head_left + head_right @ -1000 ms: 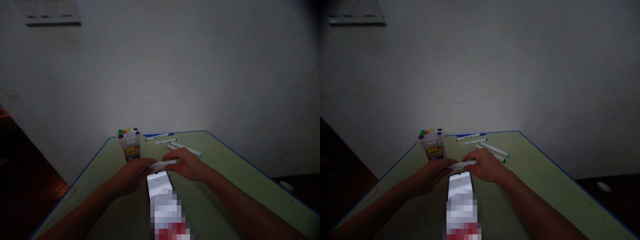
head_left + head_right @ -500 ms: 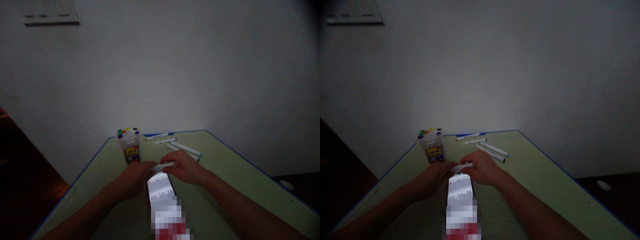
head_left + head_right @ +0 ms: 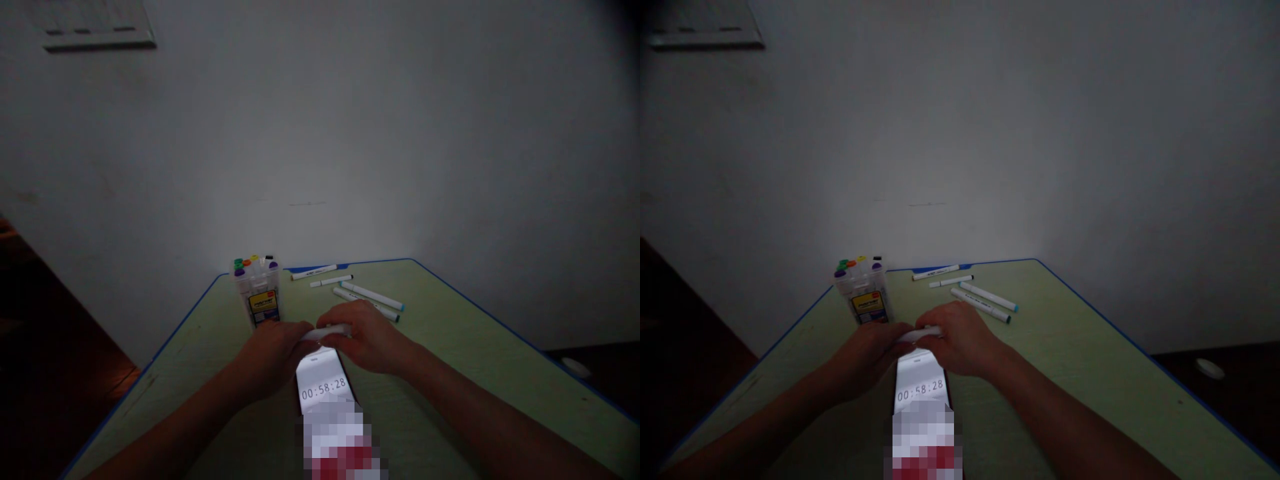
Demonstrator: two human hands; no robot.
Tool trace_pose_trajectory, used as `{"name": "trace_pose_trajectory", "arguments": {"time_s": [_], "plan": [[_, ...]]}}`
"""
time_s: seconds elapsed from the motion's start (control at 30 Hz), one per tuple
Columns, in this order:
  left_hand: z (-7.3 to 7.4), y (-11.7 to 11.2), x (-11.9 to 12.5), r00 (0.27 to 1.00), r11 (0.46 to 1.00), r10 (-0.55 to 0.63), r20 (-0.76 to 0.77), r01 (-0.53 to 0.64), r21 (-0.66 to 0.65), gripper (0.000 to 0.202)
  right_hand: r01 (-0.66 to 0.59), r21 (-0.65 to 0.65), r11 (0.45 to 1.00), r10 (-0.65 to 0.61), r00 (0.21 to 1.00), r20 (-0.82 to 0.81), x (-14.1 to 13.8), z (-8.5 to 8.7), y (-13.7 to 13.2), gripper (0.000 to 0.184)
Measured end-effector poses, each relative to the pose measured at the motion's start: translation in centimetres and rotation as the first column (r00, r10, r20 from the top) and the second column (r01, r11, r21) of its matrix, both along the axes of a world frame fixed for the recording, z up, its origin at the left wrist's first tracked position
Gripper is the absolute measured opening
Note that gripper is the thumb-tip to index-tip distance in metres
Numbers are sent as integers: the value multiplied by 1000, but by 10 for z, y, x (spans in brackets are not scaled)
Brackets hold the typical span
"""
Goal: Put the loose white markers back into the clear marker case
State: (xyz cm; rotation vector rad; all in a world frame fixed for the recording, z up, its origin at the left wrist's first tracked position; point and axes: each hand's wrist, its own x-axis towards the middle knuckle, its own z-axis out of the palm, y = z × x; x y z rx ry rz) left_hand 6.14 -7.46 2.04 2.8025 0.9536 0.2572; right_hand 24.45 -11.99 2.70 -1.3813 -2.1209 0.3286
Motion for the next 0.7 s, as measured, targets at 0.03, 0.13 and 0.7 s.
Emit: {"name": "trace_pose_trajectory", "arguments": {"time_s": [0.03, 0.13, 0.7], "plan": [[0, 0, 0, 1000, 1000, -2, 4, 2, -3, 28, -2, 2, 1000, 2, 1000, -2, 0, 1, 0, 14], [1, -1, -1, 1000, 1000, -21, 12, 21, -6, 28, -6, -14, 1000, 6, 1000, 4, -1, 3, -2, 15], [-1, 2, -3, 998, 997, -68, 15, 67, 27, 30, 12, -48, 999, -11, 1000, 11, -6, 7, -5, 17]]}}
